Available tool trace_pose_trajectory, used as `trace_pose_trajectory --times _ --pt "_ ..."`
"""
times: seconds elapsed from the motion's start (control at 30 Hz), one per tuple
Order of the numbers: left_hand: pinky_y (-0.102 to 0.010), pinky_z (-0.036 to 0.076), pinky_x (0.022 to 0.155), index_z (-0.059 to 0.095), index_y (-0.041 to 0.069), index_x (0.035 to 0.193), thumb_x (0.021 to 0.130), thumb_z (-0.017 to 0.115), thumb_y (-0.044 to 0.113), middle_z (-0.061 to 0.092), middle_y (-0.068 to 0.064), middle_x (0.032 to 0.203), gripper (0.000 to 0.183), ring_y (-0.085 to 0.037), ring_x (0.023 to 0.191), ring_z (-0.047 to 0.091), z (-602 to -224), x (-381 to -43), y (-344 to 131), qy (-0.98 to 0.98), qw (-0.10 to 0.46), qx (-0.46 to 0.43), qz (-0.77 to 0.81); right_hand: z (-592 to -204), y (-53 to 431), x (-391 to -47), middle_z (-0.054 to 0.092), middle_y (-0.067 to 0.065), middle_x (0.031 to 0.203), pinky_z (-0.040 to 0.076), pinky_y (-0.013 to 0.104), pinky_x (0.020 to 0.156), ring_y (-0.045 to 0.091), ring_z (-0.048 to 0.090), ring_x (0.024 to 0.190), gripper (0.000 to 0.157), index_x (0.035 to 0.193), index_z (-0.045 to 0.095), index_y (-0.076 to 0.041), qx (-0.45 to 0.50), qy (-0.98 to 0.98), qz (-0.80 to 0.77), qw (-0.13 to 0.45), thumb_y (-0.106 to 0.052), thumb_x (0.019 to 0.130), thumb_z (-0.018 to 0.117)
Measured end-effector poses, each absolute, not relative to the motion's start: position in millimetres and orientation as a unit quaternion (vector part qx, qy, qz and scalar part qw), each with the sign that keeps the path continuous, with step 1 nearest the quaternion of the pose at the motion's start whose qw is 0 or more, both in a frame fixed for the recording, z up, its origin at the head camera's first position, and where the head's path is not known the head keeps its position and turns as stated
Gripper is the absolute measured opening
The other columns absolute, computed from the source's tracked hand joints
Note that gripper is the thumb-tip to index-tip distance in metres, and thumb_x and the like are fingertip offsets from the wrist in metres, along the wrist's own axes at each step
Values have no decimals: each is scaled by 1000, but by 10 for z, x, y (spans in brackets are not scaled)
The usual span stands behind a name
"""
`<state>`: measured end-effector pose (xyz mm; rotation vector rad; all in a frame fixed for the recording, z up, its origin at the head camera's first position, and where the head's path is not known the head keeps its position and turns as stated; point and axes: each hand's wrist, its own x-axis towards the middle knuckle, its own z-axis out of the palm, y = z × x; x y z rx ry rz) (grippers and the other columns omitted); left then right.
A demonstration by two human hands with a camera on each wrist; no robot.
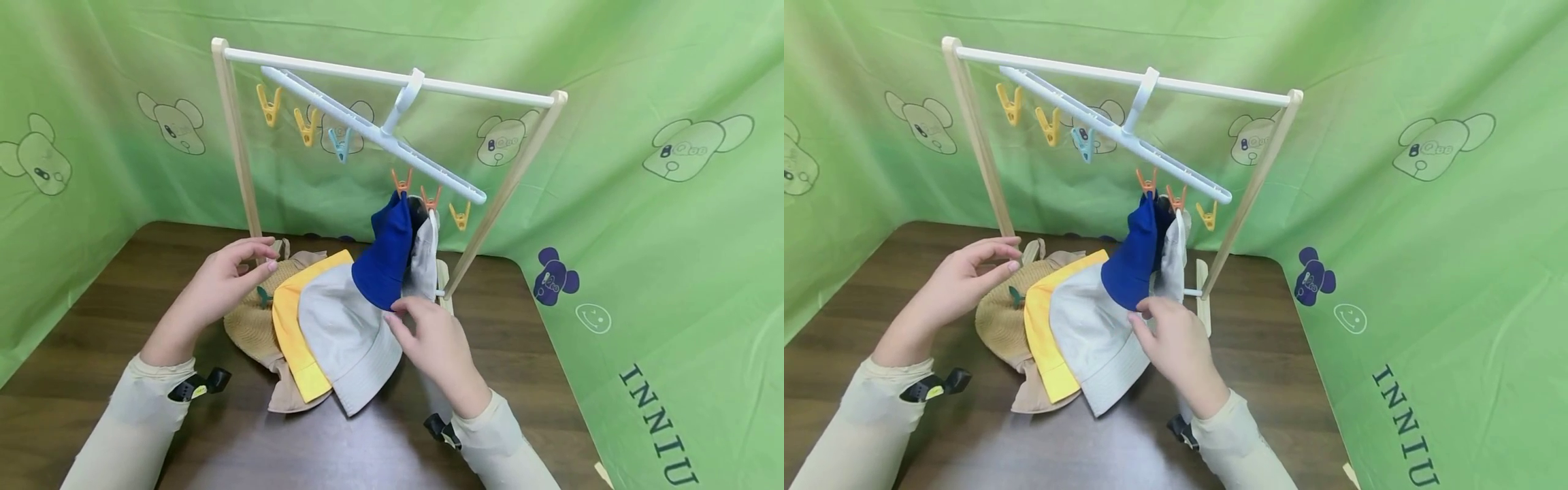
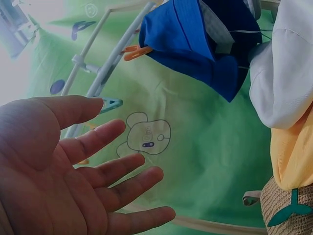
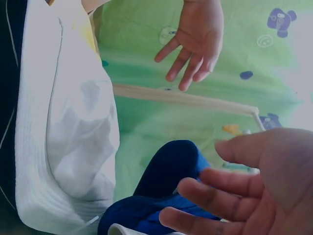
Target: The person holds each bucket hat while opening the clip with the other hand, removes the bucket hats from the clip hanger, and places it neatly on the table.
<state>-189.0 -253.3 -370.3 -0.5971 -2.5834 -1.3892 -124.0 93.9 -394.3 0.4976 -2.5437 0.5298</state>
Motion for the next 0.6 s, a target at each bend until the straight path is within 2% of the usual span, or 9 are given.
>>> trace_pose_trajectory --times 0.13,0.23,0.4,0.6 --pt "-60 44 104 70 10 118 103 64 28 53 -11 152 24 -36 141 46 -3700 -1890 -2529 -861 74 -199 -462 -3955 976 -1296 71 -2 86 54 36 70 17 68 78 17 99 70 -13 137 -920 263 256 -27 93 77" --pt "-60 44 105 70 10 118 103 64 29 53 -10 152 25 -35 142 46 -3694 -1887 -2527 -861 72 -196 -464 -3972 994 -1339 69 3 88 56 37 71 19 68 77 30 112 66 -10 102 -910 310 255 -26 91 79" --pt "-60 44 105 70 10 119 103 64 28 52 -10 152 25 -35 142 46 -3701 -1887 -2517 -860 67 -196 -466 -4010 1020 -1404 68 11 107 58 41 80 26 71 92 62 141 52 -7 82 -900 350 246 -30 90 81" --pt "-60 44 105 69 10 120 104 63 30 51 -11 153 26 -35 143 44 -3733 -1905 -2503 -860 57 -199 -467 -4029 1036 -1444 66 16 128 57 45 88 30 68 110 78 150 46 -6 75 -912 345 210 -43 90 79"
